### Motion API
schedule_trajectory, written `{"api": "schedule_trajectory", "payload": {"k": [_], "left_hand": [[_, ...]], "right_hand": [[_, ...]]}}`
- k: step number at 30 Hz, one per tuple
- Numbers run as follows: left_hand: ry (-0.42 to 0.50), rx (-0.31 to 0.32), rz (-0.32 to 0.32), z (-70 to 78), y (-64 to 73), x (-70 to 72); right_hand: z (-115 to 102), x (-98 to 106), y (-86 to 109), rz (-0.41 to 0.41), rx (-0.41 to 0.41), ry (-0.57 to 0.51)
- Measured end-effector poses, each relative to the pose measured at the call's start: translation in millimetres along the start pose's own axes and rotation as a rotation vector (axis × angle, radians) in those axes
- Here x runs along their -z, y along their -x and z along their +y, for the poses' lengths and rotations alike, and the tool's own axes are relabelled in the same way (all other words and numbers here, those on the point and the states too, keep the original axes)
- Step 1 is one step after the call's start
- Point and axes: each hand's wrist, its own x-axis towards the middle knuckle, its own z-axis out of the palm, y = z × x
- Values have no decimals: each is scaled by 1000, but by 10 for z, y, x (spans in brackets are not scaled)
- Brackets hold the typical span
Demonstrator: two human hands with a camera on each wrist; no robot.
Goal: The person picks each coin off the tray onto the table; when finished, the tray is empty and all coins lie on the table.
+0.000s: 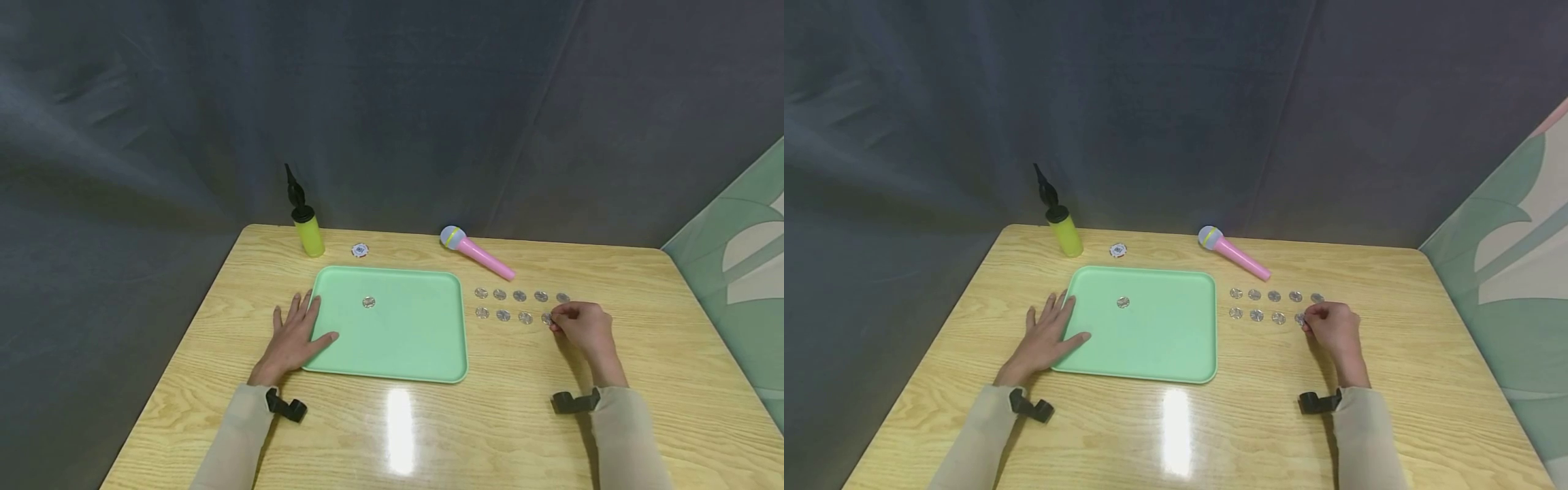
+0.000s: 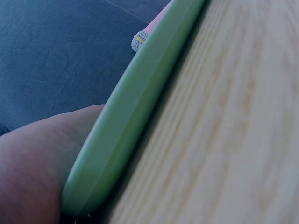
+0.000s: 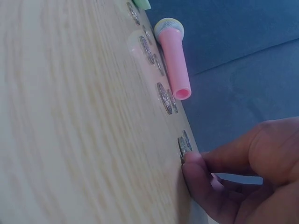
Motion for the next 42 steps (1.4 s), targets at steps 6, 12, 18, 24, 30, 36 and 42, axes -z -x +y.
{"api": "schedule_trajectory", "payload": {"k": [6,12,18,24,30,36,42], "left_hand": [[-5,2,0,-1,-8,-5],[-4,-2,3,-5,-9,-6],[-11,5,-7,-3,-8,-1],[-5,9,-15,2,-10,-4],[-7,8,-16,-1,-12,-5],[-6,11,-19,0,-14,0],[-4,11,-20,5,-17,4]], "right_hand": [[-45,1,6,47,26,37],[-166,38,20,45,49,15],[-342,28,18,21,90,-48],[-510,-87,17,-1,133,-85],[-669,-245,-3,-25,186,-123],[-845,-414,-21,-65,214,-174],[-1035,-603,-42,-85,224,-174]]}}
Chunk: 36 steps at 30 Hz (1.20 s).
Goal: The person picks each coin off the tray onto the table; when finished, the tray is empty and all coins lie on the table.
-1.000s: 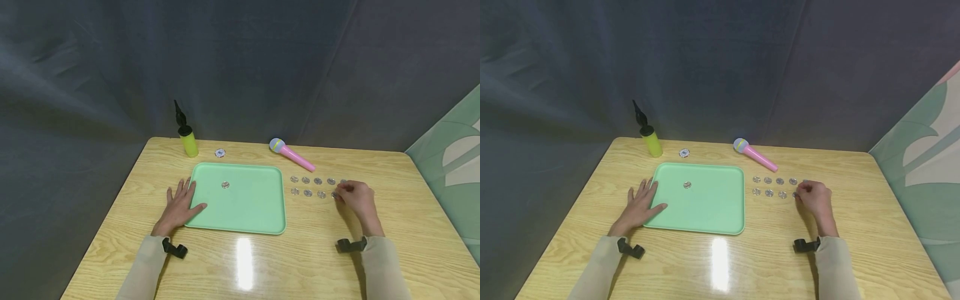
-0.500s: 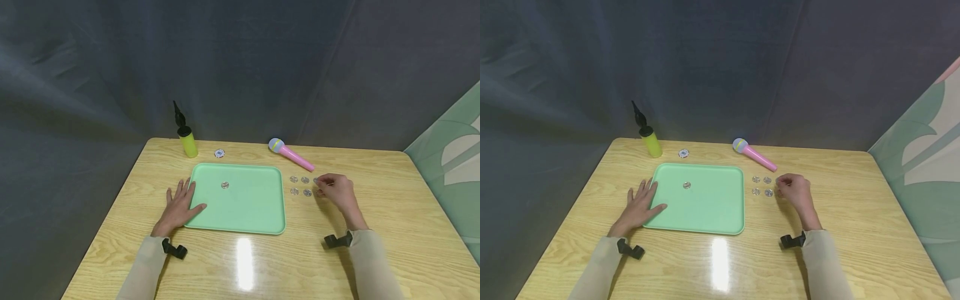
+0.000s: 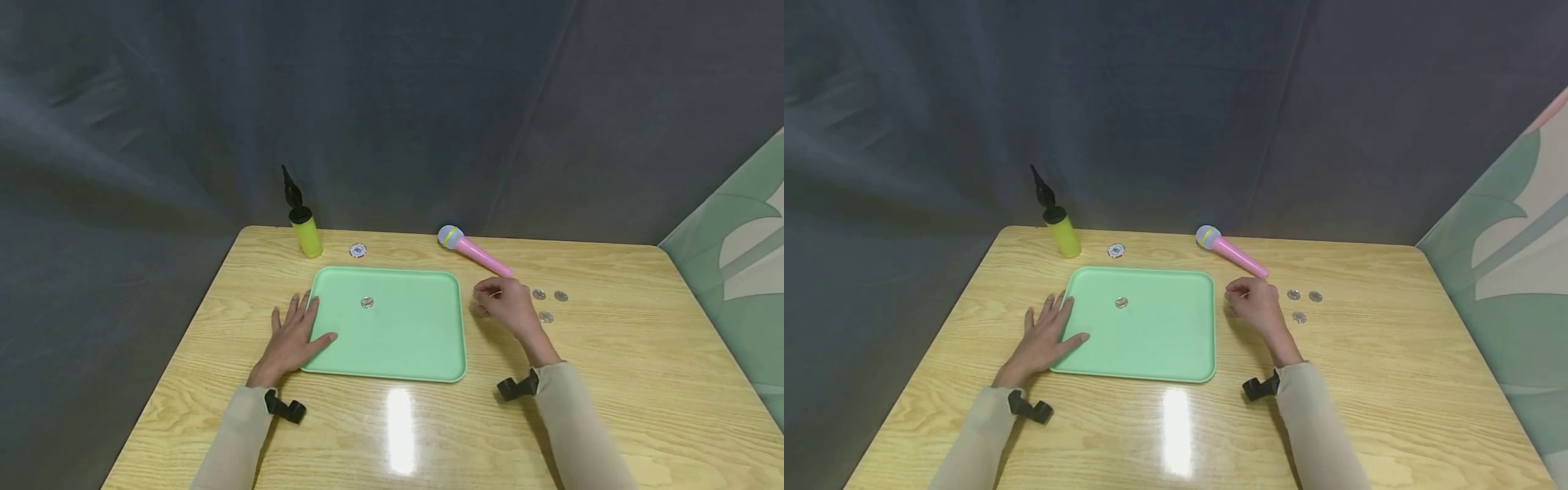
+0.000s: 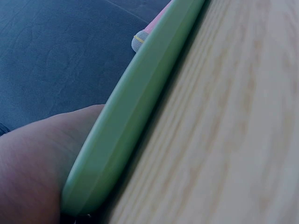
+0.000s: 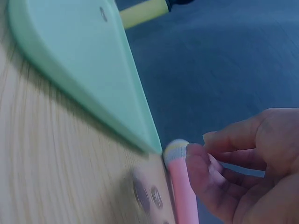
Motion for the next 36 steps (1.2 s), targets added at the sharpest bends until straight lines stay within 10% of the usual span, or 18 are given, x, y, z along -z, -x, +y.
{"api": "schedule_trajectory", "payload": {"k": [36], "left_hand": [[16,-5,15,37,33,22]], "right_hand": [[-500,-1095,-268,-171,107,89]]}}
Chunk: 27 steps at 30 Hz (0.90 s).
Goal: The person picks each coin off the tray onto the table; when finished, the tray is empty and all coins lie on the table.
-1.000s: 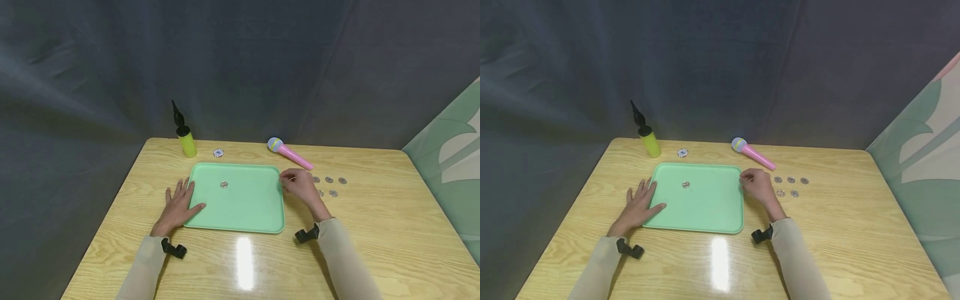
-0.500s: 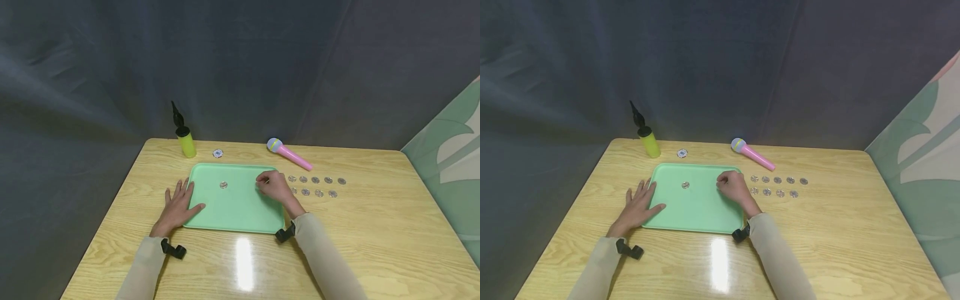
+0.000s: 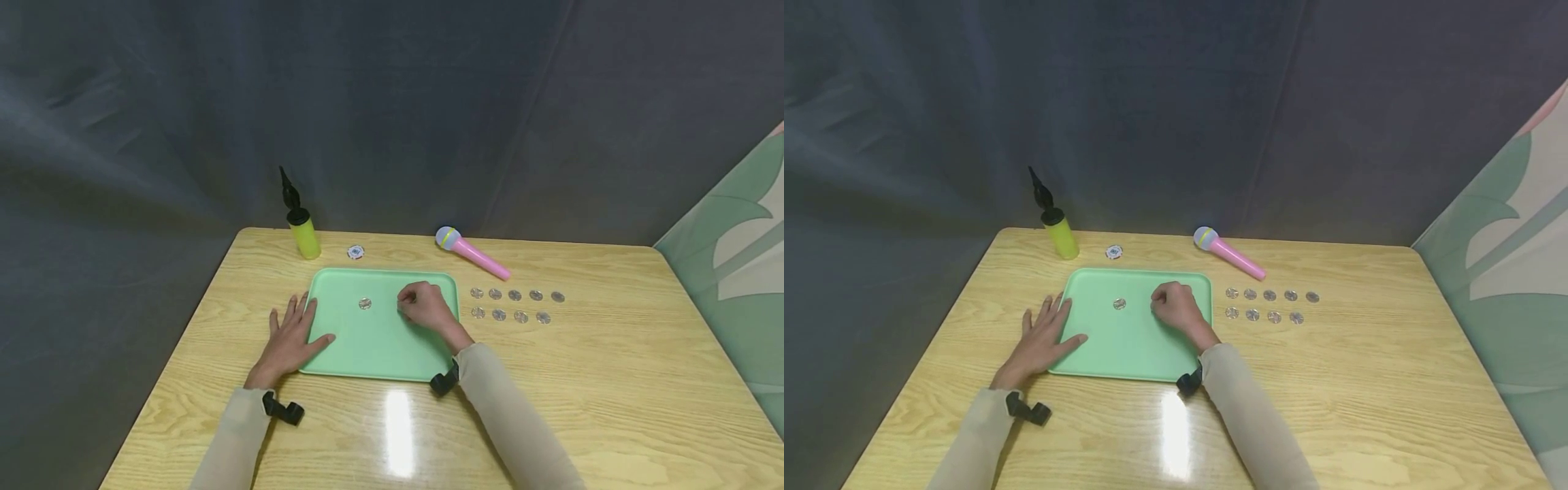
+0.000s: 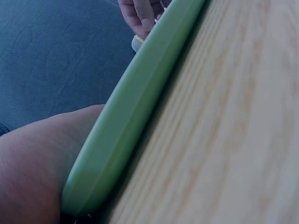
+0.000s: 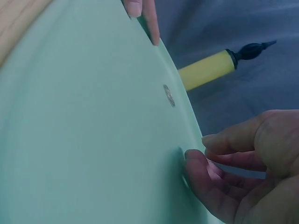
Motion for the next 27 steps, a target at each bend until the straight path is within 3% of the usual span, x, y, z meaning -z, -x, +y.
{"api": "schedule_trajectory", "payload": {"k": [16,27], "left_hand": [[-7,1,-6,-14,-8,-8],[-17,-3,-4,-18,-8,-5]], "right_hand": [[-203,-336,-135,33,86,79],[-305,-495,-215,3,89,111]]}}
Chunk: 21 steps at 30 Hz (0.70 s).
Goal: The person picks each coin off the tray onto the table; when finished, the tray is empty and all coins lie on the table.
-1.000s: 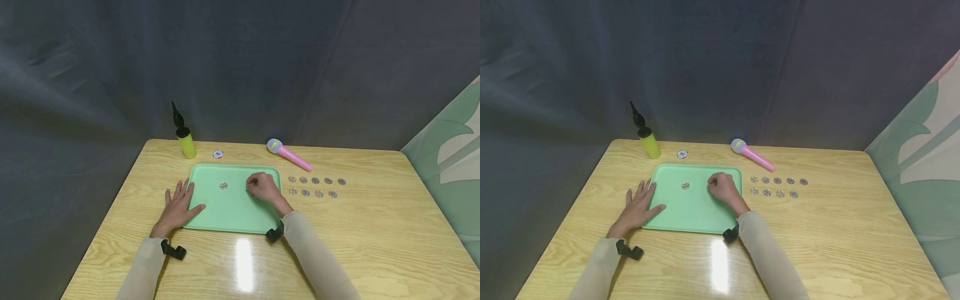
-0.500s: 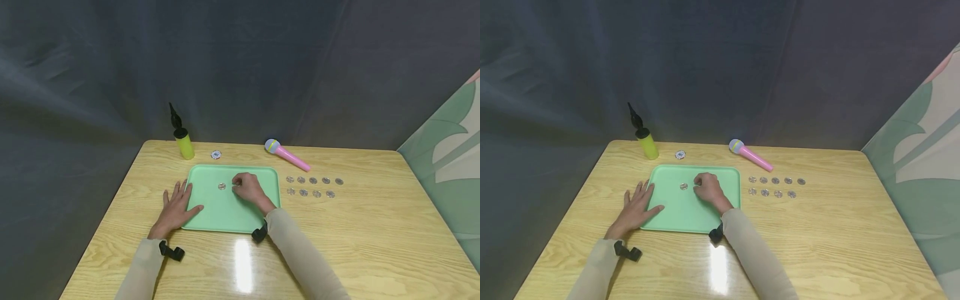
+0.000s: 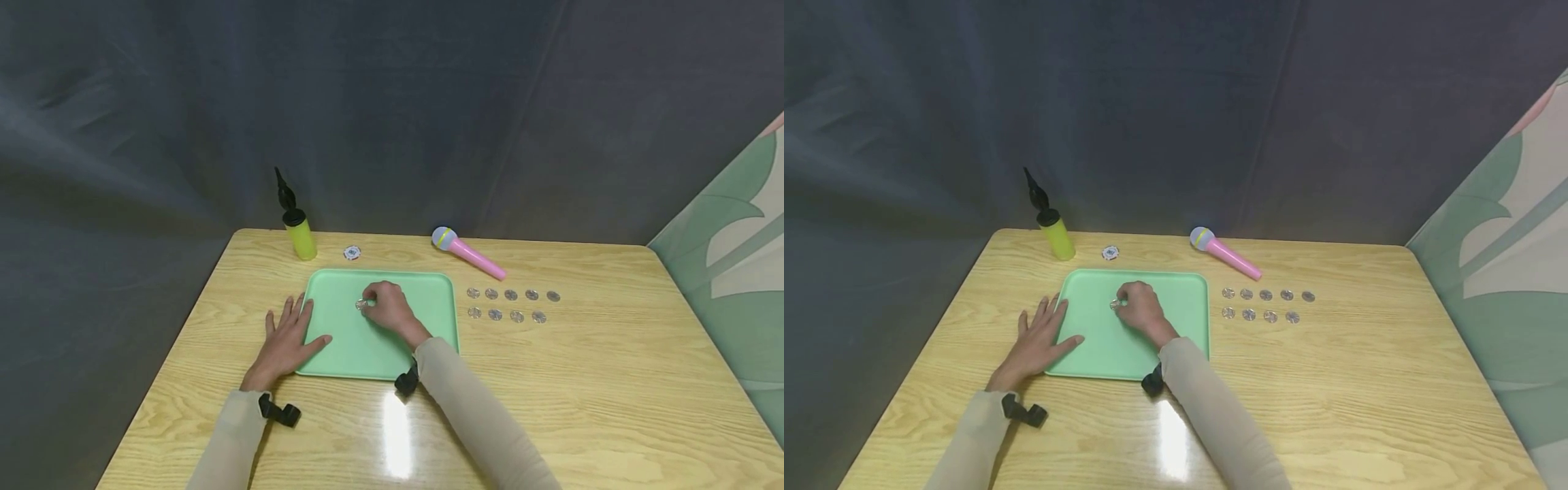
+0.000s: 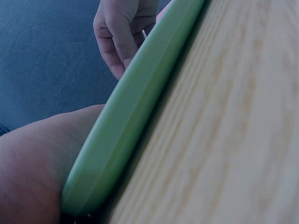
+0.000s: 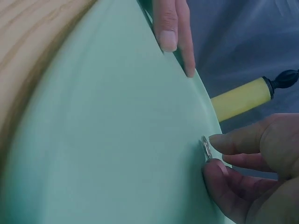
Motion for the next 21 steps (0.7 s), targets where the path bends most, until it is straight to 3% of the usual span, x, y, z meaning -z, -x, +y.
{"api": "schedule_trajectory", "payload": {"k": [6,14,21], "left_hand": [[-4,-4,4,-5,-6,-6],[1,4,-6,0,7,-3],[-5,4,-5,6,1,15]], "right_hand": [[-52,-72,-31,4,17,55],[-158,-114,-35,-23,-52,79],[-192,-133,-29,-12,-52,131]]}}
